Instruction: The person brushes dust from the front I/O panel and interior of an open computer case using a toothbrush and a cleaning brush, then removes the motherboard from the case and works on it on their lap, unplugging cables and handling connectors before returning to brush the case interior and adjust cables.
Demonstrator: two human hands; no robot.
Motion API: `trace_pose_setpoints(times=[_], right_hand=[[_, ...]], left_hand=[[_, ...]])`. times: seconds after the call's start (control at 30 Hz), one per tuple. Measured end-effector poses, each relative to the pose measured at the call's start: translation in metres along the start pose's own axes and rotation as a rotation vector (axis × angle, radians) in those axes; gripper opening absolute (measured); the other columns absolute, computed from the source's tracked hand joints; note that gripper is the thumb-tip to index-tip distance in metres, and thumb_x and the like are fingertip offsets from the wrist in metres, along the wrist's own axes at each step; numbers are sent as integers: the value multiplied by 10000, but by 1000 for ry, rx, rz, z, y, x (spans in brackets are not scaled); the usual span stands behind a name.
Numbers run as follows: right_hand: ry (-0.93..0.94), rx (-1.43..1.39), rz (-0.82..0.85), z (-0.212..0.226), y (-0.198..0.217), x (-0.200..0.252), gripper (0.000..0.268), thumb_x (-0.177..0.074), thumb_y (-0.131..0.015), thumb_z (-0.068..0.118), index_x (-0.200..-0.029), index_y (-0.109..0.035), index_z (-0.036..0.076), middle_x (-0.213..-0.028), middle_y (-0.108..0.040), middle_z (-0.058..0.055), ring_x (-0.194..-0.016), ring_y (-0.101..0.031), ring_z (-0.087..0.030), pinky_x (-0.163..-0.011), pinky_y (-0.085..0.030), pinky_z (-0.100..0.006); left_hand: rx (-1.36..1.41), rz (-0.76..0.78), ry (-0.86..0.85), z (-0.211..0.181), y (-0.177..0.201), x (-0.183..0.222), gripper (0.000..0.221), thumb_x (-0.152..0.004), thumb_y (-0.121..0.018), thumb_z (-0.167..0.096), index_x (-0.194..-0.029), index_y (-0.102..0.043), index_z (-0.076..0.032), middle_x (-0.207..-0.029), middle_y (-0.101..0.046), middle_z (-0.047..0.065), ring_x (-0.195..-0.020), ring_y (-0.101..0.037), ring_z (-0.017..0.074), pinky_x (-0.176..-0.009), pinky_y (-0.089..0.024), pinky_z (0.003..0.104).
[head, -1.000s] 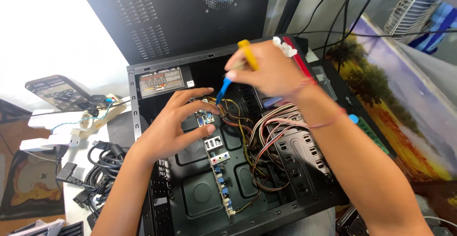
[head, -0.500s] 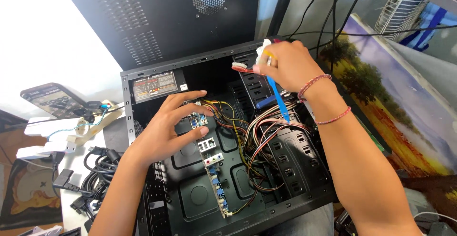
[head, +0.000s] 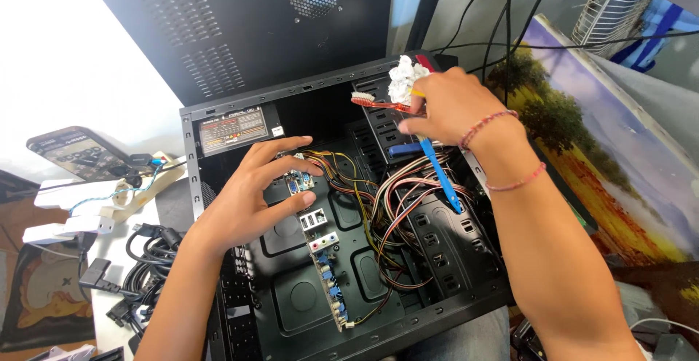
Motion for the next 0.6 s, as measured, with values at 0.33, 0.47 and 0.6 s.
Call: trace_pose_setpoints(times=[0.33, 0.47, 0.6], right_hand=[[655, -563, -250, 124, 38, 79, 266, -1094, -508, 206, -967, -646, 18, -952, -722, -92, -822, -697, -225, -717, -532, -312], [557, -570, 37, 140, 8, 73, 276, -1028, -539, 257, -949, -722, 65, -726, -706, -41, -588, -656, -157, -570, -515, -288], [456, -498, 160, 143, -9, 68, 310, -982, -568, 303, -847, -733, 79, -579, -657, -40, -477, -606, -164, -505, -475, -296]], left_hand=[[-6, 4, -36, 1, 10, 5, 316, -967, -646, -347, -1194, -745, -151, -1541, -519, 128, -1412, -448, 348, -1159, -337, 507], [57, -17, -43, 4, 12, 5, 304, -1006, -601, -320, -1200, -743, -136, -1537, -538, 130, -1412, -476, 332, -1162, -369, 498], [63, -17, -74, 2, 15, 7, 303, -999, -613, -317, -1198, -744, -129, -1531, -539, 138, -1413, -469, 340, -1150, -382, 501]])
Point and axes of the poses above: each hand's wrist, its own x-axis away from the middle knuckle, its own y-axis out of the back of the hand, z = x × y, the point moved 7 cm from there along -x, towards the middle knuckle
